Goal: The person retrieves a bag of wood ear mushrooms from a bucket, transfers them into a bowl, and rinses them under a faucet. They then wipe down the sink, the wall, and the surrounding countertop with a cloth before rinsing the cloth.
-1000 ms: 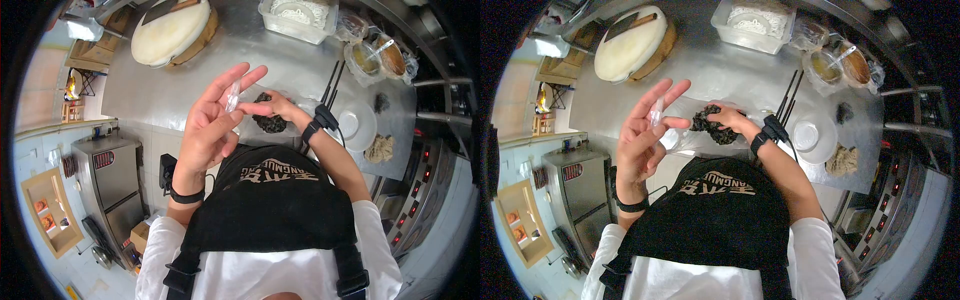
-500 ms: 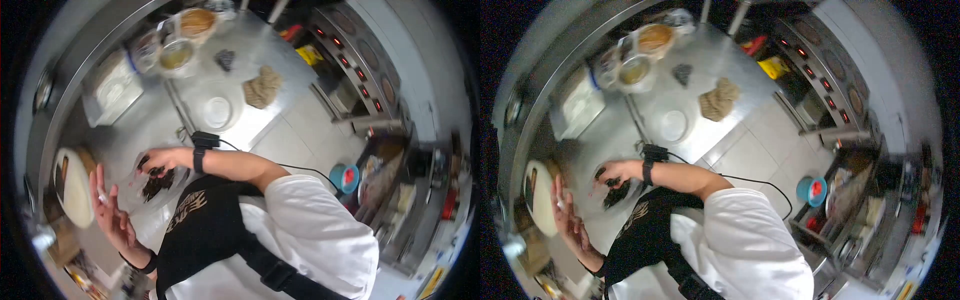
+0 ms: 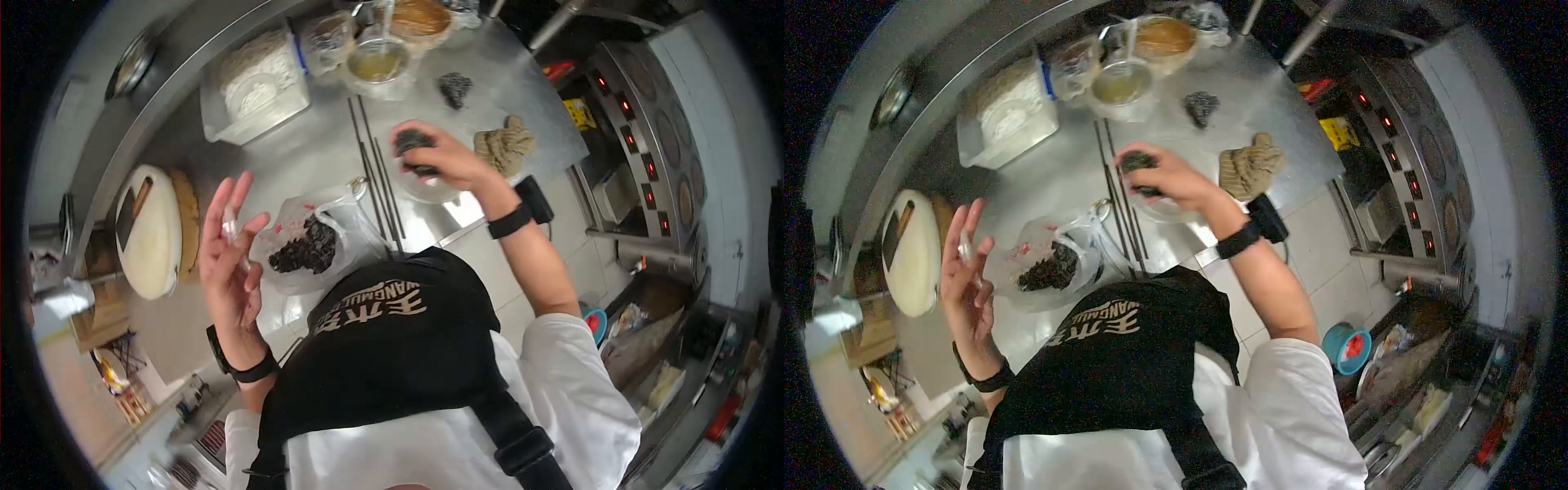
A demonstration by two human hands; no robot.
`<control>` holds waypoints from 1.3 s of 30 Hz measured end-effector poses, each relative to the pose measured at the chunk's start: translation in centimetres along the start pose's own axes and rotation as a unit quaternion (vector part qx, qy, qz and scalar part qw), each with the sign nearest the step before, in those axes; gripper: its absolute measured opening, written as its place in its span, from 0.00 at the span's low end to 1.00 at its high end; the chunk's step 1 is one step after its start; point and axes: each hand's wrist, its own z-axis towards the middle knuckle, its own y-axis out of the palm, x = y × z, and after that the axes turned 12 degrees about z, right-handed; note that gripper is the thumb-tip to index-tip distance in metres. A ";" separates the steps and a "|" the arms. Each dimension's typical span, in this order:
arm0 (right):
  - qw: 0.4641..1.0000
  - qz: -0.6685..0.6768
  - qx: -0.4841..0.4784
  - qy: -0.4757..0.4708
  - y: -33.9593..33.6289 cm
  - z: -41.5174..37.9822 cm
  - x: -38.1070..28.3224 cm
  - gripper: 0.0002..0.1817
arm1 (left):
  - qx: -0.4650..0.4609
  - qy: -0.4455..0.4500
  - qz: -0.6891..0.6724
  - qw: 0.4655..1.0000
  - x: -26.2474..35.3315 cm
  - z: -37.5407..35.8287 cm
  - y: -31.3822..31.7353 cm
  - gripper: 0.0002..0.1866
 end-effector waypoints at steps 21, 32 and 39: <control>0.843 -0.481 0.237 -0.030 -8.7 3.6 6.3 0.08 | 0.083 -0.008 -0.025 0.996 -0.3 -3.1 -2.1 0.26; 0.740 -0.614 0.112 -0.251 -2.8 3.2 2.6 0.07 | 0.113 0.063 0.061 0.990 2.5 -6.0 -1.0 0.22; 0.882 -0.302 -0.290 -0.214 16.5 1.2 7.0 0.12 | 0.073 -0.001 0.027 0.997 1.9 -6.9 -0.8 0.20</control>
